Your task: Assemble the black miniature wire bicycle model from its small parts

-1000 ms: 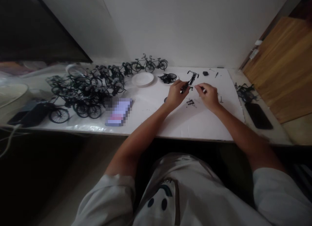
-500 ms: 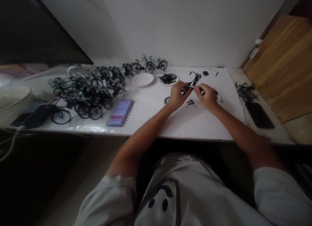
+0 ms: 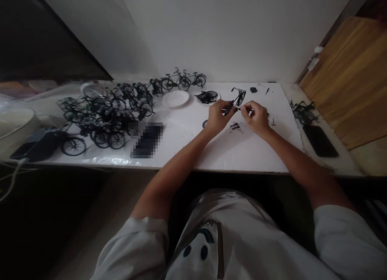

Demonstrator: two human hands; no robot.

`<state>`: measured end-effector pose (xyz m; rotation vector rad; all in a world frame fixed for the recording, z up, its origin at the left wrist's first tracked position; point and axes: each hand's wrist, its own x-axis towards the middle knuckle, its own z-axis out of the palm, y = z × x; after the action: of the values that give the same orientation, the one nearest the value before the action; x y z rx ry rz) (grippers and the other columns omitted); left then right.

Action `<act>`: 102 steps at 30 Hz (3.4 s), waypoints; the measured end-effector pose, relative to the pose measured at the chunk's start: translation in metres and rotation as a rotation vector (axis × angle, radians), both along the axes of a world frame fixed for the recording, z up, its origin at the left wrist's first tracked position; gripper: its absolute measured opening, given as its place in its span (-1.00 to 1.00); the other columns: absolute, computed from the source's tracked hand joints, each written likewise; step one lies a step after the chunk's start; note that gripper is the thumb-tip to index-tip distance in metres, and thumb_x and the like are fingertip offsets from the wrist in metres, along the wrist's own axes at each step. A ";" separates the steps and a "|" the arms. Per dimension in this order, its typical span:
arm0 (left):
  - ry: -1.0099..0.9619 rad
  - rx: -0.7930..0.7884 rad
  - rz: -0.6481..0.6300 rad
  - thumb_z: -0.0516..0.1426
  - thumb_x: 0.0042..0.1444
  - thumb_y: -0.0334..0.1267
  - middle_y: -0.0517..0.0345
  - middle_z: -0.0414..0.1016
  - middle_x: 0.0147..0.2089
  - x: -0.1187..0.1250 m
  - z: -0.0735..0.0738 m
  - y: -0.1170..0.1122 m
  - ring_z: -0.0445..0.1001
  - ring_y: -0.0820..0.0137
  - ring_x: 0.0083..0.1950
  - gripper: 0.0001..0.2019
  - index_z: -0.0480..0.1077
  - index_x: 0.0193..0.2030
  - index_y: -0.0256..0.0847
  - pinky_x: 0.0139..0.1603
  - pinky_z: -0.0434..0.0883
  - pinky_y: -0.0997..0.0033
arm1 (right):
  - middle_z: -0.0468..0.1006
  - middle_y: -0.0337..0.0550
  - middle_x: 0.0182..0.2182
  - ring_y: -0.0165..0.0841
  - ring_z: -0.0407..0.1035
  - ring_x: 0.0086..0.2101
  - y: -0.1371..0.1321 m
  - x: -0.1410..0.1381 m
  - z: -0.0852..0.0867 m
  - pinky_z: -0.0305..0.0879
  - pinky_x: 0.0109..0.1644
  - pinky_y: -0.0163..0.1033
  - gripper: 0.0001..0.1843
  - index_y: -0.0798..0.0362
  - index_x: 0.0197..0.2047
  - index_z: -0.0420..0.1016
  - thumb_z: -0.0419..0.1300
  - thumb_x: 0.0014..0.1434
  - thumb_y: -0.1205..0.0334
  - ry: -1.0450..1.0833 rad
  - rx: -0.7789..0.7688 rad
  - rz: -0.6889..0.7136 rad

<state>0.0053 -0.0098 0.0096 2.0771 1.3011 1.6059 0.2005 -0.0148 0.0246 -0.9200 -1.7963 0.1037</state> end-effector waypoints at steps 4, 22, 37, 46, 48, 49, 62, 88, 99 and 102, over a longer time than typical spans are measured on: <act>-0.016 -0.014 0.003 0.35 0.35 -0.26 0.02 0.66 -0.11 0.001 0.001 -0.001 0.67 0.37 -0.17 -0.85 0.66 0.00 -0.21 -0.16 0.66 0.40 | 0.55 -0.19 -0.44 -0.31 0.40 -0.42 0.000 0.001 -0.001 0.32 -0.29 -0.15 -0.66 -0.05 -0.32 0.45 0.19 0.44 -0.07 0.009 0.015 0.012; -0.032 -0.005 -0.011 0.35 0.32 -0.24 0.00 0.66 -0.14 -0.001 0.004 -0.001 0.65 0.37 -0.18 -0.85 0.67 -0.02 -0.19 -0.17 0.64 0.39 | 0.57 -0.14 -0.41 -0.29 0.36 -0.41 -0.004 0.000 0.004 0.35 -0.27 -0.11 -0.62 -0.07 -0.32 0.44 0.18 0.42 -0.15 0.010 -0.051 -0.031; -0.032 -0.010 -0.031 0.34 0.35 -0.21 0.00 0.66 -0.11 0.000 0.001 -0.001 0.68 0.36 -0.18 -0.84 0.66 -0.01 -0.19 -0.13 0.66 0.34 | 0.58 -0.14 -0.41 -0.28 0.40 -0.40 -0.002 0.000 0.002 0.32 -0.28 -0.12 -0.54 -0.07 -0.33 0.42 0.13 0.47 -0.23 0.007 -0.035 -0.032; -0.006 -0.003 -0.014 0.34 0.35 -0.23 -0.01 0.66 -0.11 -0.001 0.001 -0.001 0.68 0.35 -0.17 -0.85 0.65 0.01 -0.18 -0.16 0.65 0.37 | 0.54 -0.13 -0.43 -0.25 0.39 -0.38 0.003 0.003 -0.001 0.32 -0.22 -0.09 -0.51 -0.08 -0.33 0.41 0.07 0.52 -0.23 -0.069 -0.008 -0.065; -0.013 0.003 -0.015 0.34 0.35 -0.23 0.00 0.66 -0.13 -0.001 0.001 0.000 0.67 0.35 -0.18 -0.85 0.66 0.00 -0.19 -0.16 0.64 0.37 | 0.58 -0.10 -0.36 -0.21 0.45 -0.31 0.002 0.004 -0.002 0.37 -0.15 -0.06 -0.56 -0.08 -0.24 0.45 0.05 0.54 -0.20 -0.109 -0.020 -0.054; -0.013 0.005 -0.011 0.34 0.34 -0.23 0.01 0.66 -0.14 -0.001 0.001 0.000 0.66 0.35 -0.18 -0.85 0.66 -0.01 -0.19 -0.17 0.63 0.38 | 0.62 -0.07 -0.30 -0.19 0.48 -0.26 0.001 0.004 -0.003 0.40 -0.12 -0.05 -0.60 -0.08 -0.17 0.47 0.05 0.54 -0.18 -0.126 -0.034 -0.042; 0.006 0.009 0.012 0.33 0.29 -0.24 0.03 0.64 -0.19 -0.006 -0.006 0.009 0.62 0.35 -0.21 -0.88 0.67 -0.08 -0.17 -0.19 0.60 0.38 | 0.63 0.07 -0.07 -0.12 0.53 -0.13 0.004 0.006 -0.013 0.45 -0.20 -0.07 -0.72 -0.05 0.08 0.44 0.08 0.56 -0.05 -0.278 -0.066 -0.041; -0.060 0.056 -0.064 0.36 0.27 -0.27 0.07 0.58 -0.22 -0.009 -0.008 0.013 0.59 0.41 -0.26 -0.92 0.65 -0.13 -0.20 -0.23 0.58 0.46 | 0.65 -0.07 -0.30 -0.21 0.54 -0.22 -0.010 0.000 0.003 0.28 -0.14 -0.17 -0.62 0.01 -0.04 0.57 -0.07 0.63 0.15 -0.444 -0.208 -0.071; -0.106 0.058 -0.100 0.36 0.29 -0.30 0.04 0.59 -0.19 -0.008 -0.011 0.012 0.58 0.45 -0.28 -0.89 0.69 -0.07 -0.23 -0.23 0.58 0.49 | 0.46 -0.24 -0.59 -0.29 0.43 -0.50 -0.014 -0.005 0.000 0.30 -0.23 -0.16 -0.33 -0.03 -0.25 0.49 -0.10 0.59 -0.36 -0.153 -0.386 0.105; -0.102 0.056 -0.103 0.36 0.30 -0.30 0.06 0.58 -0.20 -0.008 -0.010 0.011 0.59 0.45 -0.27 -0.87 0.69 -0.05 -0.22 -0.20 0.60 0.48 | 0.33 -0.31 -0.67 -0.32 0.40 -0.57 -0.017 -0.012 -0.001 0.32 -0.35 -0.19 -0.21 -0.06 -0.31 0.42 -0.12 0.47 -0.60 0.037 -0.525 0.203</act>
<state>-0.0030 0.0016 -0.0008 2.0291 1.1105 1.6978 0.1888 -0.0313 0.0235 -1.0828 -1.8573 0.7443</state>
